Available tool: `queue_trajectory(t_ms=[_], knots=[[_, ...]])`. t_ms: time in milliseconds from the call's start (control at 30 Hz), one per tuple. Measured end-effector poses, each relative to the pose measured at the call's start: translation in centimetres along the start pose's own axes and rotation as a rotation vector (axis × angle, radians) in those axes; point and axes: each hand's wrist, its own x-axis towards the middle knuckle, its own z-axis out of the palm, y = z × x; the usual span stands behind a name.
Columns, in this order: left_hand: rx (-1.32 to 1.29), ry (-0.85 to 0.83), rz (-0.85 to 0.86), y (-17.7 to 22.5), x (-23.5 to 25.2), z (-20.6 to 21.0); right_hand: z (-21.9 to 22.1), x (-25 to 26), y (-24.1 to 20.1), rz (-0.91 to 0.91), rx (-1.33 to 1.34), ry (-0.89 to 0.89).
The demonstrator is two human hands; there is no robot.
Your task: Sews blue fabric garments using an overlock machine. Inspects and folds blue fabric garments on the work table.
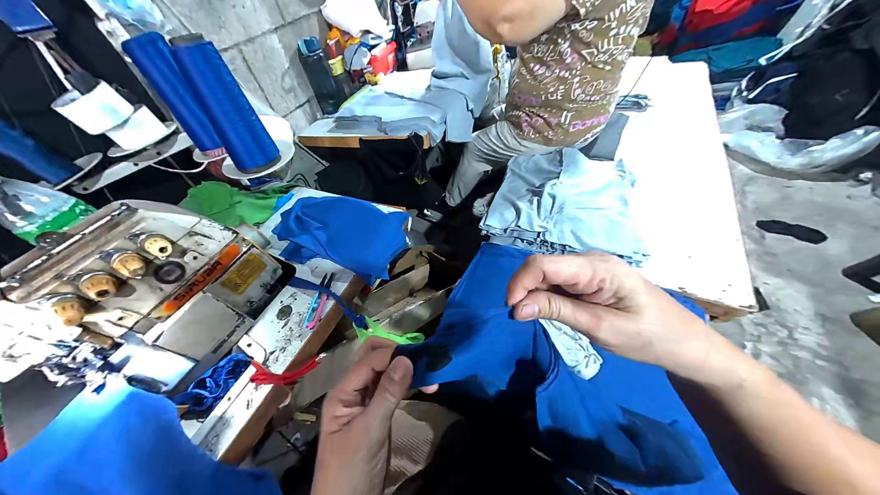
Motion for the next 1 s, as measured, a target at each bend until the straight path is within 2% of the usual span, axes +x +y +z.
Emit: queue_trajectory(t_ms=[67, 200, 267, 367, 400, 433, 500, 600, 733, 800, 867, 1000], knots=[[0.159, -0.056, 0.143, 1.4, 0.0, -0.4, 0.0, 0.1, -0.2, 0.0, 0.053, -0.006], [0.384, -0.063, 0.29, 2.5, 0.4, -1.4, 0.9, 0.2, -0.1, 0.08, 0.258, -0.082], [0.418, -0.016, 0.308, 2.0, 0.3, -1.5, 1.3, 0.4, 0.0, 0.18, 0.354, -0.192], [0.395, 0.022, 0.299, 1.4, 0.1, -1.3, 2.8, 0.7, 0.6, 0.355, 0.652, -0.422], [0.381, 0.013, 0.292, 1.3, 0.1, -1.2, 3.7, 0.7, 0.9, 0.396, 0.663, -0.45], [0.365, 0.005, 0.286, 1.2, 0.0, -1.1, 4.6, 0.6, 0.9, 0.404, 0.619, -0.445], [0.351, 0.016, 0.289, 0.9, 0.0, -1.1, 6.5, 0.2, 1.3, 0.297, 0.471, -0.427], [0.404, 0.036, 0.303, 0.4, -0.1, -1.5, 8.1, -0.2, 2.1, 0.131, 0.3, -0.285], [0.504, 0.164, 0.322, 0.0, -0.3, -2.6, 7.1, -0.4, 3.1, 0.104, 0.065, 0.017], [0.514, 0.214, 0.267, 0.1, -0.3, -3.1, 6.1, -0.7, 3.3, 0.121, 0.026, 0.09], [0.532, 0.156, 0.182, 0.2, -0.5, -3.1, 5.9, -0.9, 3.1, 0.099, 0.023, 0.111], [0.588, -0.108, 0.043, -0.6, -1.5, -1.9, 7.8, -1.0, 2.3, 0.1, 0.125, 0.061]])
